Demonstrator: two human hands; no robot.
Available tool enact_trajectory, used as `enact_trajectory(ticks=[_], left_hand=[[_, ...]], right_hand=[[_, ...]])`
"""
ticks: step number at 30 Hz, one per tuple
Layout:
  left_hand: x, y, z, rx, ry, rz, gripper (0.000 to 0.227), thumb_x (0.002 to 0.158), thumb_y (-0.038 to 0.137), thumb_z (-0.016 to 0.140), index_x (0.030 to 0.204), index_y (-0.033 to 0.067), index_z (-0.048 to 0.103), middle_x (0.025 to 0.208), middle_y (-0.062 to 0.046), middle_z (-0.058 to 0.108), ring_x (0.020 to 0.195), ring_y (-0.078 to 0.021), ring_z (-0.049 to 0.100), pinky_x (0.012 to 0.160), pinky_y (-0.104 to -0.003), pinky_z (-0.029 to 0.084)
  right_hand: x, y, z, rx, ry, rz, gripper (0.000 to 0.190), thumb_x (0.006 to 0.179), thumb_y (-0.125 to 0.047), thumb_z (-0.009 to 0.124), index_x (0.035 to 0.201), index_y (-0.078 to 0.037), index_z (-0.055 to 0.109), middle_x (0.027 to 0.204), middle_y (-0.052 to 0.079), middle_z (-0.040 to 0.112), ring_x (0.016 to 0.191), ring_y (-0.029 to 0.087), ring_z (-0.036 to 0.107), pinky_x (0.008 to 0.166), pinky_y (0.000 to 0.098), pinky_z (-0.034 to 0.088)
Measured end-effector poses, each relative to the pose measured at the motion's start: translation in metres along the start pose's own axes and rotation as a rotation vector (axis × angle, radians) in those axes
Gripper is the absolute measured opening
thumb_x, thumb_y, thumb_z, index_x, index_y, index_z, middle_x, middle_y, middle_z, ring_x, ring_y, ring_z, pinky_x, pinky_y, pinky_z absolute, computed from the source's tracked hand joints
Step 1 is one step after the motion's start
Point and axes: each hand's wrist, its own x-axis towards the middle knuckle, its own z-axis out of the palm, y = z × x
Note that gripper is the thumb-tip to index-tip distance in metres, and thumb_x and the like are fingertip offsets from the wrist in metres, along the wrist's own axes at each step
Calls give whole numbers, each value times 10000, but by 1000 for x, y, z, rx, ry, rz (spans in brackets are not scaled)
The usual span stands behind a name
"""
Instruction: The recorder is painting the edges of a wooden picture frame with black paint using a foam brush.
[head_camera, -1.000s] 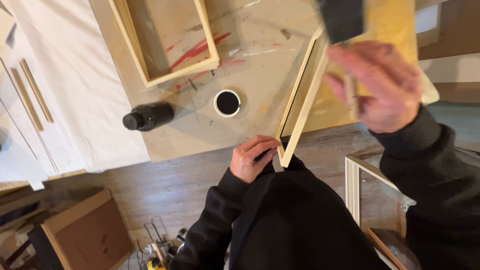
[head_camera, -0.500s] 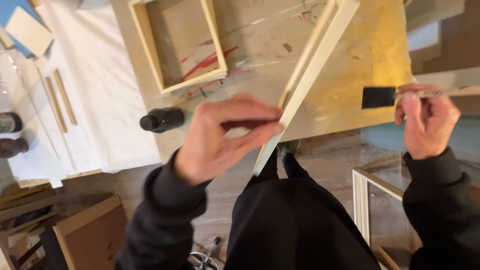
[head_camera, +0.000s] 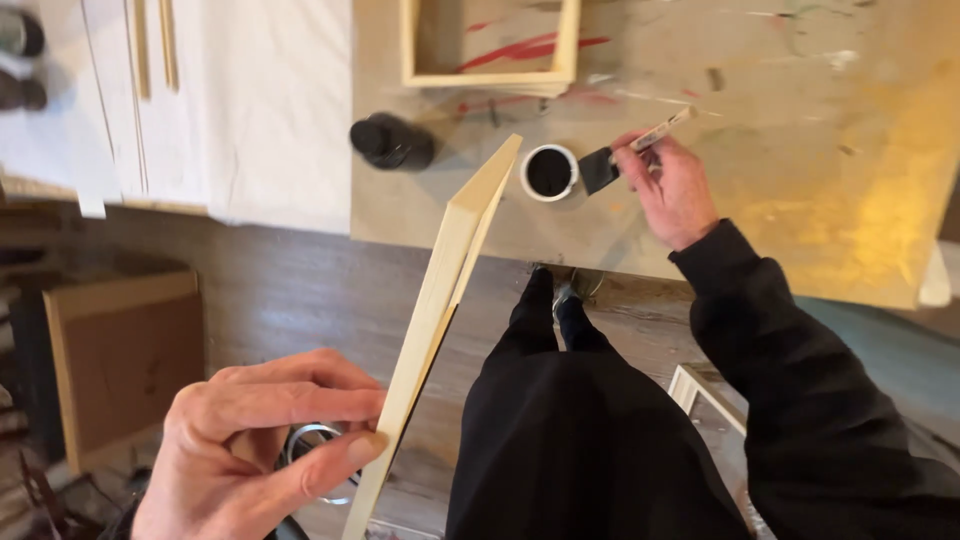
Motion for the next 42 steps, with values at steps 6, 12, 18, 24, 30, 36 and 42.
enact_trajectory(ticks=[6,12,18,24,30,36,42], left_hand=[[-11,-39,-21,-102,29,-37,240,803,-81,798,1036,-26,808,956,-148,784,840,-167,739,700,-257,584],[-10,-50,-32,-175,-14,16,216,840,-55,781,1050,-5,786,961,-132,776,837,-160,734,720,-260,586],[-2,-57,-37,-172,-58,41,206,847,-28,785,1047,18,775,954,-104,780,843,-154,747,739,-260,580],[2,-60,-39,-141,-56,17,198,850,-16,787,1044,22,782,947,-99,784,817,-138,746,704,-243,582],[6,-59,-38,-156,-49,16,187,857,-6,782,1042,23,777,941,-91,774,825,-131,740,715,-241,581],[10,-62,-40,-150,-58,21,189,854,0,786,1040,28,775,942,-83,774,821,-120,738,705,-239,580],[15,-61,-41,-134,-77,14,202,850,-3,791,1049,31,779,947,-86,778,806,-118,732,690,-234,580]], right_hand=[[28,13,22,-307,-90,10,171,1099,-159,640,1187,-13,656,813,32,603,699,97,553,641,256,470],[39,4,39,-257,-141,-31,142,1121,-136,616,1193,-14,630,916,-5,610,773,73,540,674,240,487],[41,1,40,-316,-149,55,141,1113,-136,616,1178,-12,636,875,59,597,744,121,533,663,291,455],[41,-3,38,-419,-189,-113,133,1109,-104,639,1190,-1,657,1023,75,654,812,144,584,736,315,502],[37,-3,33,-393,-188,-51,133,1112,-112,646,1196,-10,657,958,55,639,813,127,588,735,292,502],[31,2,21,-280,-173,9,131,1154,-126,620,1222,-15,613,878,23,599,784,92,565,716,256,495],[27,0,22,-286,-163,21,135,1147,-123,629,1222,-12,622,868,22,601,764,91,561,701,252,492]])
